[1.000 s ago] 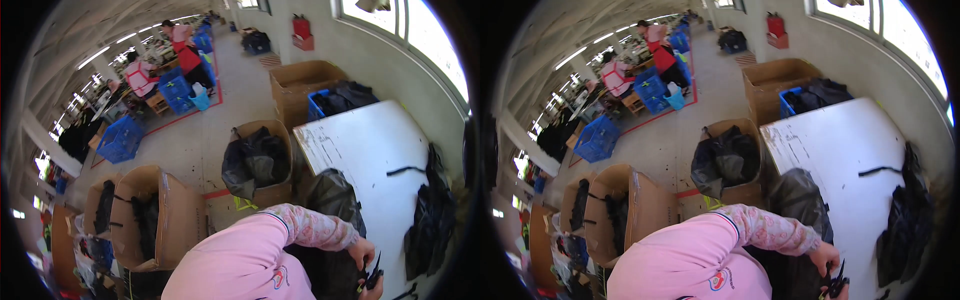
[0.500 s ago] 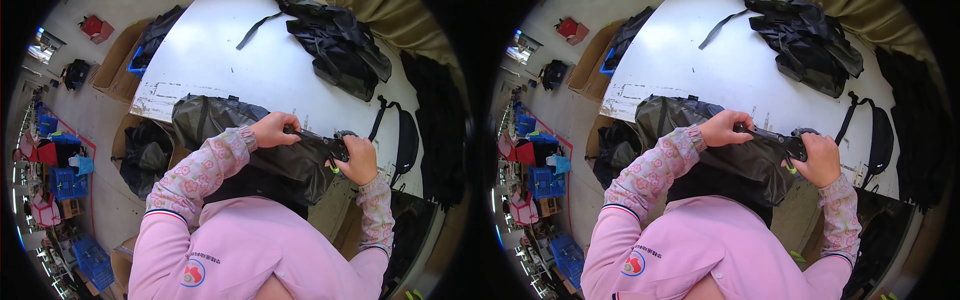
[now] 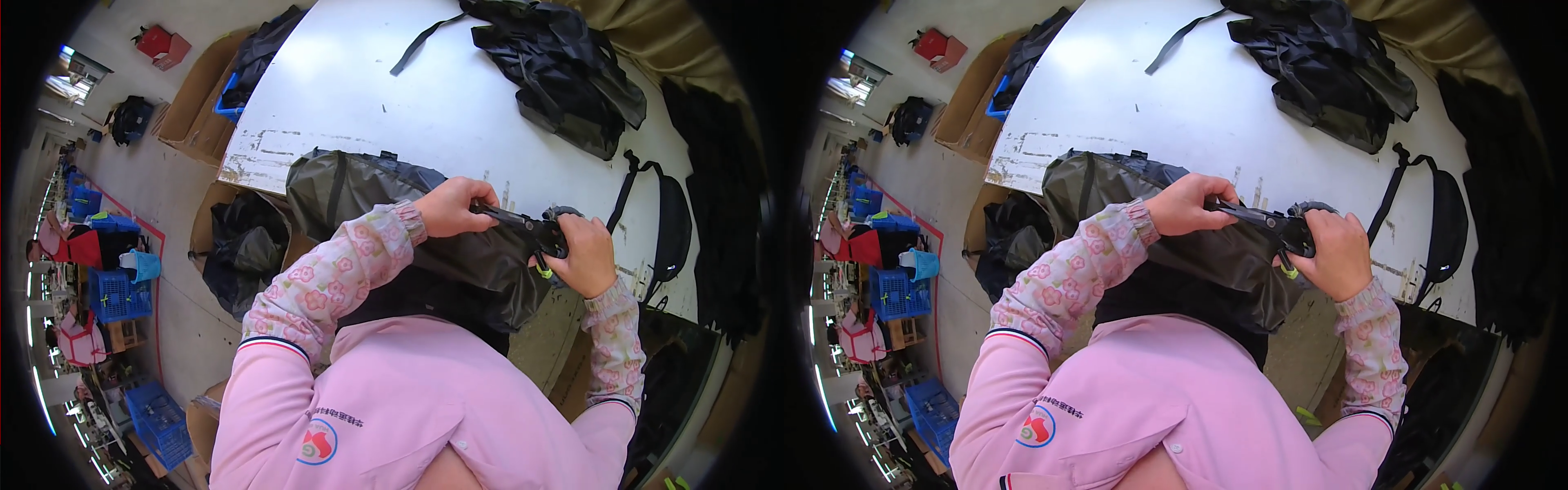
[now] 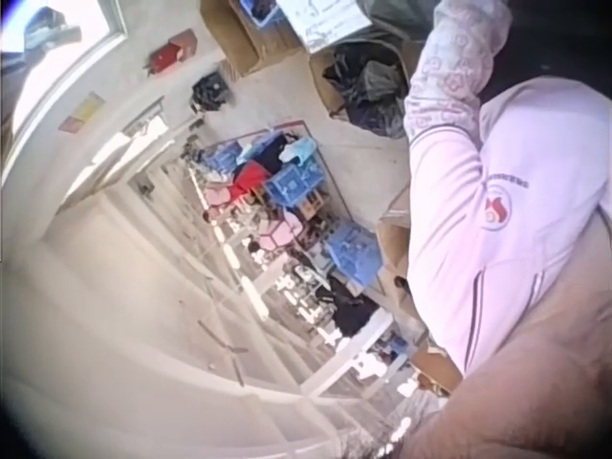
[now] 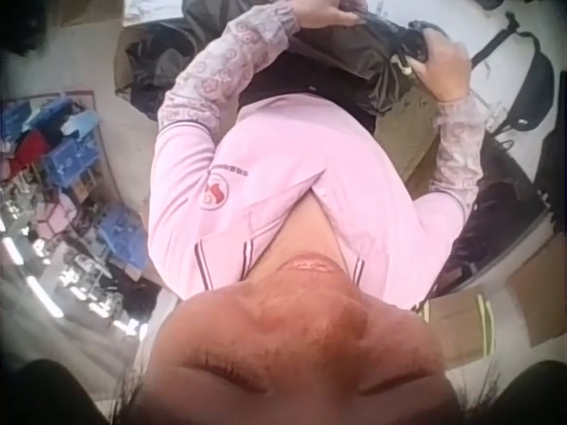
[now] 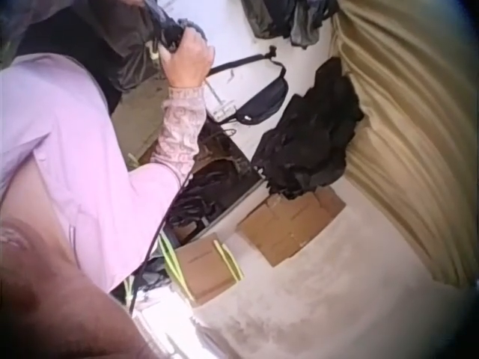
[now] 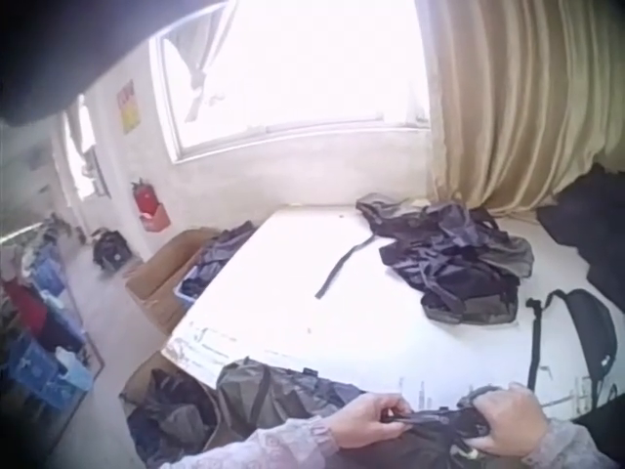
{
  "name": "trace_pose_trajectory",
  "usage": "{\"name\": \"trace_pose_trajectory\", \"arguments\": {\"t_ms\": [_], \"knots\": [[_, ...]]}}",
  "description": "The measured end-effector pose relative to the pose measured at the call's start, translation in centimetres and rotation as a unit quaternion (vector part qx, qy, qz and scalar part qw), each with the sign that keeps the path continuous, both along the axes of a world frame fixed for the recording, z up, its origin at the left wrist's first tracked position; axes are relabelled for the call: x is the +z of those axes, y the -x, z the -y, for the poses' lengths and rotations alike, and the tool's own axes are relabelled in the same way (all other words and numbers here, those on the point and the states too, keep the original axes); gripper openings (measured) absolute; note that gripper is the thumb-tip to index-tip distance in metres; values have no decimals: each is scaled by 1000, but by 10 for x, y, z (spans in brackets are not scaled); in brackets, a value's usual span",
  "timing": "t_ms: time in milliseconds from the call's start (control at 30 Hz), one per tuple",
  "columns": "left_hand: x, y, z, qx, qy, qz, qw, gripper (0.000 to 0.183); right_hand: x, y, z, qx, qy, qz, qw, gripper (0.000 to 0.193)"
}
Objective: Trim and inspect fabric pieces for bag manufacturing on a factory assembly table.
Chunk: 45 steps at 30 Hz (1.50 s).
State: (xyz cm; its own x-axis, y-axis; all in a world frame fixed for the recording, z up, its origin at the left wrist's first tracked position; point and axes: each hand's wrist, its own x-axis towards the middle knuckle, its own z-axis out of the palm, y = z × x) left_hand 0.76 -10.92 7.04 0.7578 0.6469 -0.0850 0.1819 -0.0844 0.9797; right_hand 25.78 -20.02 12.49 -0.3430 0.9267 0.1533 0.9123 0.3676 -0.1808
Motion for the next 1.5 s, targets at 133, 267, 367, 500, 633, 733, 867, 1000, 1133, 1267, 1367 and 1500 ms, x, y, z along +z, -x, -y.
{"name": "trace_pose_trajectory", "arguments": {"t_ms": [133, 267, 367, 500, 633, 733, 867, 1000, 1133, 1267, 1367, 1500], "knots": [[0, 1, 0, -4, -10, -18, 1000, 17, -1, -5, 3, -14, 19, 14, 1000, 41], [-3, -1, -1, -7, -27, -8, 1000, 17, -9, -14, 10, -29, 12, 8, 999, 42], [-10, -7, -16, -15, -41, 0, 999, 17, -5, -11, 20, -141, 46, -112, 983, 45], [-4, -16, -71, 110, -164, -28, 980, 22, -8, -5, 42, -195, 98, -258, 941, 44], [0, -20, -87, 262, -449, -73, 851, 29, -41, 0, 66, -200, 144, -320, 915, 35], [5, -7, -47, 184, -502, -44, 844, 24, -65, 8, 77, -239, 130, -311, 911, 37], [-10, 25, 26, 28, -504, -42, 862, 22, -81, 22, 77, -196, 62, -191, 960, 32], [-46, 44, 63, 27, -463, -91, 881, 21, -91, 29, 67, -154, -3, -173, 973, 48], [-58, 90, 83, 317, -437, -106, 835, 20, -98, 28, 63, -162, -9, -184, 969, 50], [-104, 177, 96, 667, -214, -100, 707, 37, -90, 25, 64, -217, -12, -235, 947, 51], [-130, 214, 108, 718, 74, -53, 690, 64, -93, 24, 61, -218, 3, -239, 946, 48], [-138, 213, 106, 601, 302, 49, 739, 53, -104, 27, 55, -228, 42, -183, 955, 34]]}}
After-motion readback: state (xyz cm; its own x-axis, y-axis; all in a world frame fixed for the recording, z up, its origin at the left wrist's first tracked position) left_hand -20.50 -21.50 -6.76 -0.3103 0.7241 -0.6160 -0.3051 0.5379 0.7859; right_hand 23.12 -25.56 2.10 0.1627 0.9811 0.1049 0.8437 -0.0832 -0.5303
